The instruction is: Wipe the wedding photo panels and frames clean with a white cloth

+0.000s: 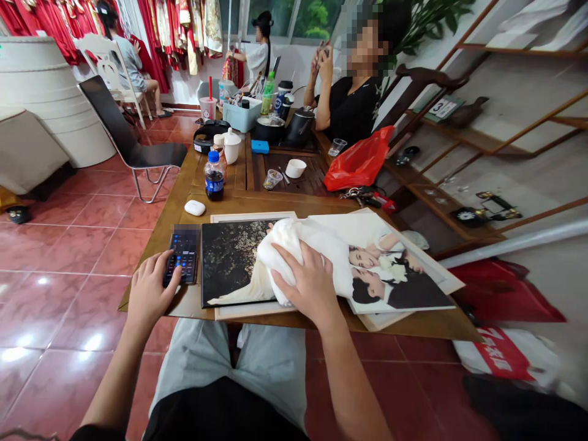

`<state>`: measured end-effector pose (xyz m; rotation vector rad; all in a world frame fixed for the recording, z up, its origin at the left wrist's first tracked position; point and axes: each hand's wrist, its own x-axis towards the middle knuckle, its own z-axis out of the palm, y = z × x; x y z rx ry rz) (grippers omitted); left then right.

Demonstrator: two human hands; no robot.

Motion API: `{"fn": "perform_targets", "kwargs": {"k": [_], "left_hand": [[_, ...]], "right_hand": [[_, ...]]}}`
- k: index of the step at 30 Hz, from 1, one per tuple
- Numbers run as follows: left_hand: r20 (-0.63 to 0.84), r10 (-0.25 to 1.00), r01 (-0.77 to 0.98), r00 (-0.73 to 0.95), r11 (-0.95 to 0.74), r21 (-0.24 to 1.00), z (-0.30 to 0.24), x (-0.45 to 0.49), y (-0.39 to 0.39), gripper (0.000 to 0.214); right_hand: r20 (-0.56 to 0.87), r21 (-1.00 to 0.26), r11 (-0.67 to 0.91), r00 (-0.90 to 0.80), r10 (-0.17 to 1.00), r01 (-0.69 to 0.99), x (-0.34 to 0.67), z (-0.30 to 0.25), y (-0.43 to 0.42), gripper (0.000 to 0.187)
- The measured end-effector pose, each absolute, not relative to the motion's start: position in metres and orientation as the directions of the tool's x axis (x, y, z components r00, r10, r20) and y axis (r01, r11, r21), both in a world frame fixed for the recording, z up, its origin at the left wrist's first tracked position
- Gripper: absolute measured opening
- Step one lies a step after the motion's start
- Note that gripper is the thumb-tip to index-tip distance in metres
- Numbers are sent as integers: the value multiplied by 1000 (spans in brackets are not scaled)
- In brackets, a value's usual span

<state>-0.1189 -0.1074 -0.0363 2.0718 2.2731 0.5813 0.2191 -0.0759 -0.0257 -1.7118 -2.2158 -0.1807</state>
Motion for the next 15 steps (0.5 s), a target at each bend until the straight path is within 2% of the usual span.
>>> {"fn": "perform_targets", "kwargs": {"k": [4,10,15], "left_hand": [[237,961,966,-146,86,243,-36,-112,-106,48],[246,952,951,-180,104,293,-37,-111,-108,47],[248,955,961,-162,95,260,-38,-111,-107,46]], "right_hand": [[338,-96,269,-223,914,958,219,-26,-76,51],[365,-91,289,-238,900,953,220,-28,-75,51],[368,-91,291,-240,898,952,220,-27,-75,51]]}}
